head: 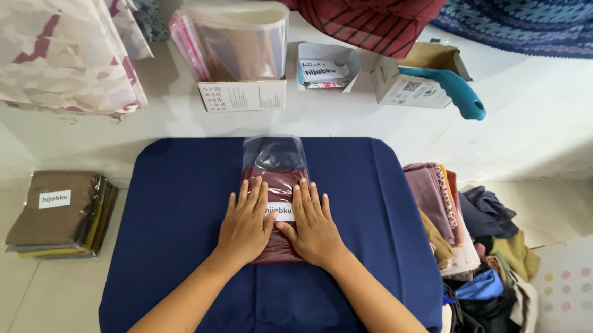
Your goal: The person folds a maroon piece of clothing inside a clear plastic bag on a blue surface. They then place a white label on the bag, smooth it down, and fold the bag closed before placing it on a stack of similar packages.
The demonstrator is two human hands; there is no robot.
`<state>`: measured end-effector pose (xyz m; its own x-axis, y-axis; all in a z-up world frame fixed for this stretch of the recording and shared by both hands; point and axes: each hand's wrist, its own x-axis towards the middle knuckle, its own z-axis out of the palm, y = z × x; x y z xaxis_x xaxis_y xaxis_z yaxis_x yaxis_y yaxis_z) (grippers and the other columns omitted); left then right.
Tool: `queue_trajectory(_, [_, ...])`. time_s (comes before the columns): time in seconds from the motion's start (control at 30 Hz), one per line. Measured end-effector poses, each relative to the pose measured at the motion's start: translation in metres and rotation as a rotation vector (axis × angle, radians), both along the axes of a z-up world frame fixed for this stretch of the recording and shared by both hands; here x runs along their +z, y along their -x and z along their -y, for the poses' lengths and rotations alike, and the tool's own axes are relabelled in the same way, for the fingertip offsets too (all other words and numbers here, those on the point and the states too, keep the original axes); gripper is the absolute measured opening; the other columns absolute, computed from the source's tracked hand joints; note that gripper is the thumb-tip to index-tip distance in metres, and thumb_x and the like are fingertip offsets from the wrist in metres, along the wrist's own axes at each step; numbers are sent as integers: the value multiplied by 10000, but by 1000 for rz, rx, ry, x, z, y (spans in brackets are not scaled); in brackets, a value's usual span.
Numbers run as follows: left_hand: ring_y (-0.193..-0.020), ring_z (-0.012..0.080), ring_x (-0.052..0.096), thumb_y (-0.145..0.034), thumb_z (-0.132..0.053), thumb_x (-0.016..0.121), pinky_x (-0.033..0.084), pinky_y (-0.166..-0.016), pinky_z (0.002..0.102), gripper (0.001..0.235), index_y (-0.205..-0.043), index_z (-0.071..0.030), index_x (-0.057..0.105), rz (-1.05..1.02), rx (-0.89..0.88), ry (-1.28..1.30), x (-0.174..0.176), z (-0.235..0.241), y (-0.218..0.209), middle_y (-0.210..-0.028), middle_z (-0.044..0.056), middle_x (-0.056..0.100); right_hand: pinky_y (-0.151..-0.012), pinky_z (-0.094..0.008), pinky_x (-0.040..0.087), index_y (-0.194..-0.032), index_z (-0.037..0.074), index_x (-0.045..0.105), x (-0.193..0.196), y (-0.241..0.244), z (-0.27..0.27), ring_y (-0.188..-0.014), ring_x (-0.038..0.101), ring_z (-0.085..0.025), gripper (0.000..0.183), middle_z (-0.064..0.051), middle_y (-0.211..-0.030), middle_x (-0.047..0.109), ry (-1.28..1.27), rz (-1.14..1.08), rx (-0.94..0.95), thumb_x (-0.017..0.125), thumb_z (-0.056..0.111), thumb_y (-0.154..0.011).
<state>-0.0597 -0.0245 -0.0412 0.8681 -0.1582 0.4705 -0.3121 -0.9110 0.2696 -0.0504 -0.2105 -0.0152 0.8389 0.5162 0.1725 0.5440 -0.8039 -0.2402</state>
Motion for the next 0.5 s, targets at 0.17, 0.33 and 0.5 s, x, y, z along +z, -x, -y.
queue_trajectory(0.17, [-1535, 372, 201, -1026, -430, 455, 113, -1220, 583, 729, -1599, -24, 260, -216, 49, -14, 10, 0, 2, -1664, 201, 249, -1213, -598, 142, -1609, -10, 159, -5, -4, -2, -1547, 135, -397, 889, -236, -1683, 126, 72, 16, -37, 383, 631, -1036])
queue_trajectory(0.33, [-1540, 333, 206, -991, -524, 464, 120, -1222, 585, 767, -1596, -94, 270, -375, 64, -33, 19, -2, -1, -1682, 130, 217, -1226, -586, 141, -1594, -16, 179, 9, -5, -6, -1552, 141, -376, 909, -237, -1675, 140, 190, -102, -59, 314, 681, -1025])
queue_trajectory(0.5, [-1462, 281, 361, -942, -632, 472, 223, -1179, 591, 748, -1513, -155, 397, -306, 107, -56, 9, -7, -17, -1600, 73, 364, -1232, -606, 126, -1614, 30, 149, 15, -18, -5, -1561, 138, -342, 888, -191, -1690, 128, 310, -186, -65, 312, 668, -1019])
